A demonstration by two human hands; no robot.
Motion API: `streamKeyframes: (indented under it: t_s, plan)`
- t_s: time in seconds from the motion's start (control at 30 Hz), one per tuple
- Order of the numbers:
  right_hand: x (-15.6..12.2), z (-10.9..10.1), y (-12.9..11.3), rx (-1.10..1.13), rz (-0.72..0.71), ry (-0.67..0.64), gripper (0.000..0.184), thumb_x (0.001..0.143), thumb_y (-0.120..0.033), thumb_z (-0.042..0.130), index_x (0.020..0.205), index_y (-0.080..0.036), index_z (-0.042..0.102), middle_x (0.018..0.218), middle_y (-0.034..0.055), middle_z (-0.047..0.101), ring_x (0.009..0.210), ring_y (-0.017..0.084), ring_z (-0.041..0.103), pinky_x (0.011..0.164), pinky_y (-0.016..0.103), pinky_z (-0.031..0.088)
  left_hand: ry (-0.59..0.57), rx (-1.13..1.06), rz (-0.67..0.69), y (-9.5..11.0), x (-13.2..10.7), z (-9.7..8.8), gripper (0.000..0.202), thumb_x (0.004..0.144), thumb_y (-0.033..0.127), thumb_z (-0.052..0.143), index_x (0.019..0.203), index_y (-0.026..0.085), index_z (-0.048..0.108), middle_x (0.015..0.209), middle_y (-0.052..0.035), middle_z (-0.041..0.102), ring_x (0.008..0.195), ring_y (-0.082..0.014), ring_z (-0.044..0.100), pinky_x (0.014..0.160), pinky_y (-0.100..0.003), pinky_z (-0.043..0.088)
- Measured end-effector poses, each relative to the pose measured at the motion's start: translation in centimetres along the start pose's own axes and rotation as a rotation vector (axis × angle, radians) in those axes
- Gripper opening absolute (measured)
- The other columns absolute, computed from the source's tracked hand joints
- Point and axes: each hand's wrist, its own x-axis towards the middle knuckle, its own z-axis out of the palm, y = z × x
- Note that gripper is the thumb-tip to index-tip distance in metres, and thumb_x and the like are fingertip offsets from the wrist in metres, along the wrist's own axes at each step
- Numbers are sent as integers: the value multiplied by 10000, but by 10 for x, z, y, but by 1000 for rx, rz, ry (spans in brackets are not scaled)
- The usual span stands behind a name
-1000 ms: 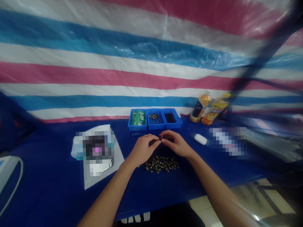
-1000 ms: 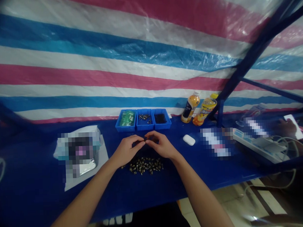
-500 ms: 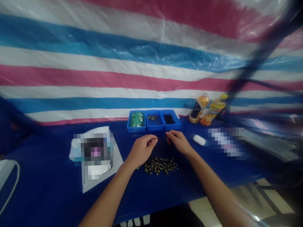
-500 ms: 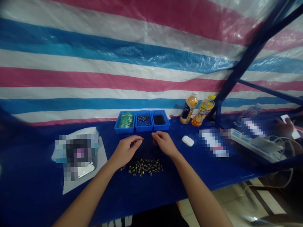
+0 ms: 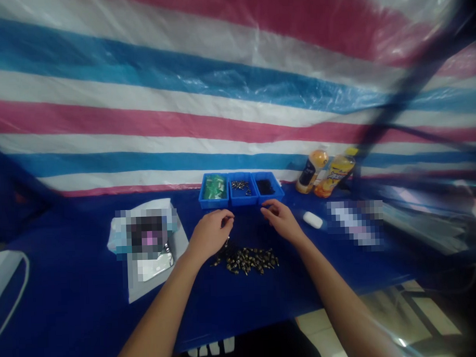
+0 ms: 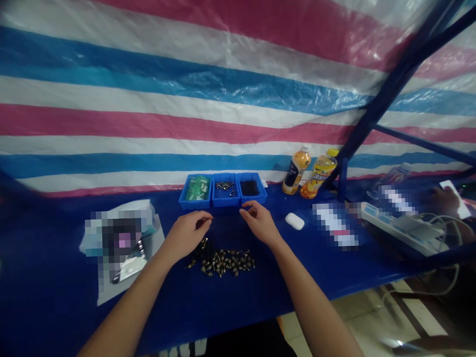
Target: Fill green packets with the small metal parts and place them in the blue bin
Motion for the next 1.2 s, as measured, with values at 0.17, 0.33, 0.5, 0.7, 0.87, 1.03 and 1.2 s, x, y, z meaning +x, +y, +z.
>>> streamKeyframes:
  t_s: [0.17,0.33,0.5,0.7,0.87,1.03,1.2]
  plan:
    - [-4,9,-10,-231,-201,-254,210,874,-300,597,1033,-199,688,807,13,667,686,134,576,671,259,443,42,73,-36,-6,1,-10,202,891,324,507,990,277,676,934,-6,713,855,-195,655,795,-300,465]
    - [6,25,-28,-397,-411,-609,237,885,-201,585,1074,-241,721,991,42,676,875,154,627,819,272,449,35,84,-45,-4,0,-7,197,899,321,504,981,272,677,945,-16,719,874,-201,663,804,-305,468]
    - [10,34,-43,-514,-448,-707,244,899,-208,564,1074,-268,723,1026,41,662,926,171,629,816,282,449,43,91,-33,-3,0,-6,193,906,319,496,977,276,671,954,-20,719,888,-215,665,812,-326,467]
    - [4,30,-56,-572,-571,-787,347,850,-135,554,1130,-298,679,1146,30,626,954,171,622,801,282,454,48,109,-37,-3,0,-6,197,905,316,497,984,271,672,970,-31,720,919,-228,663,817,-332,463]
    - [4,35,-61,-706,-638,-843,383,809,-141,570,1152,-294,650,1205,37,621,931,194,635,750,297,456,40,92,-32,-1,0,-6,194,902,320,501,985,272,669,979,-29,718,904,-222,662,803,-326,462]
    - [7,40,-61,-768,-656,-813,341,794,-129,566,1101,-250,655,1141,48,667,909,204,648,739,301,454,37,77,-22,1,-1,-6,183,895,303,506,968,267,670,967,-28,717,891,-219,660,788,-322,459]
    - [12,35,-53,-772,-627,-784,282,775,-139,583,1033,-215,668,1035,57,685,870,197,645,699,282,441,37,73,-16,4,-2,-6,185,894,309,510,975,264,670,947,-31,715,873,-216,660,774,-320,456]
